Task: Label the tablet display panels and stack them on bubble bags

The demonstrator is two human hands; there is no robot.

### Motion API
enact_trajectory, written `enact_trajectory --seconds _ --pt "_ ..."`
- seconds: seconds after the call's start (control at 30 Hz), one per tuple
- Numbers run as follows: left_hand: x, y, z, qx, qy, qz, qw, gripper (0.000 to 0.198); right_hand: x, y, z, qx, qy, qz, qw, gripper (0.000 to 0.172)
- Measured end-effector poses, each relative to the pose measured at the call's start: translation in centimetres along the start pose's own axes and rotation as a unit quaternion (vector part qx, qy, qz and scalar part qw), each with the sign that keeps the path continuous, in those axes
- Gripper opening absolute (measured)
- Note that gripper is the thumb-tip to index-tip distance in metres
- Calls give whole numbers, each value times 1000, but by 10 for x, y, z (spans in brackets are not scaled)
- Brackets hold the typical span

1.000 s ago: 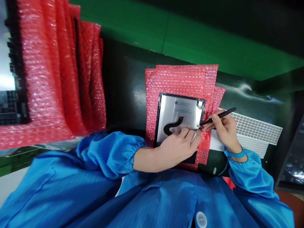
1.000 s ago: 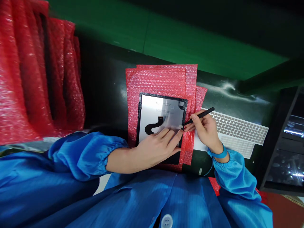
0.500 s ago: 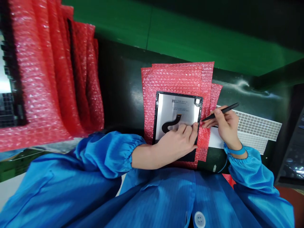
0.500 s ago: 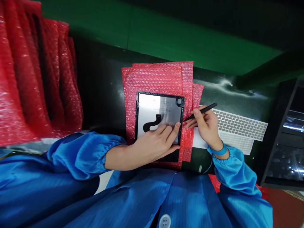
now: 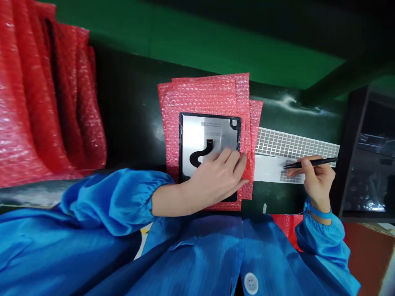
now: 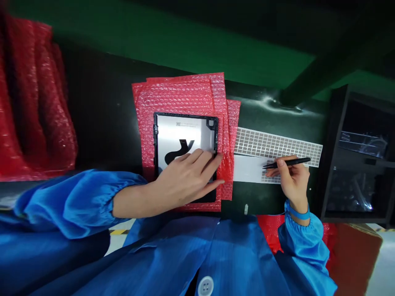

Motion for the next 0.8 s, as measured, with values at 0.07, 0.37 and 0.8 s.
enact_trajectory --seconds 0.07,0.37,0.8 --pt "-17 9 -1 -27 -25 51 998 59 -9 -7 -7 3 -12 5 1000 23" --pt "-63 31 34 20 -22 148 989 84 -21 -9 -8 2 -15 21 1000 33" --pt "-59 30 30 34 -28 149 988 85 -26 -7 -10 24 -14 28 999 29"
Point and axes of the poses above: each hand's wrist, its own y-axis towards the middle knuckle, its own z-axis out of the palm, x = y × z, the point moved 3 cm from there along y, towards the middle knuckle, and after that the axes turned 7 degrees about y, right-handed, at the moved point
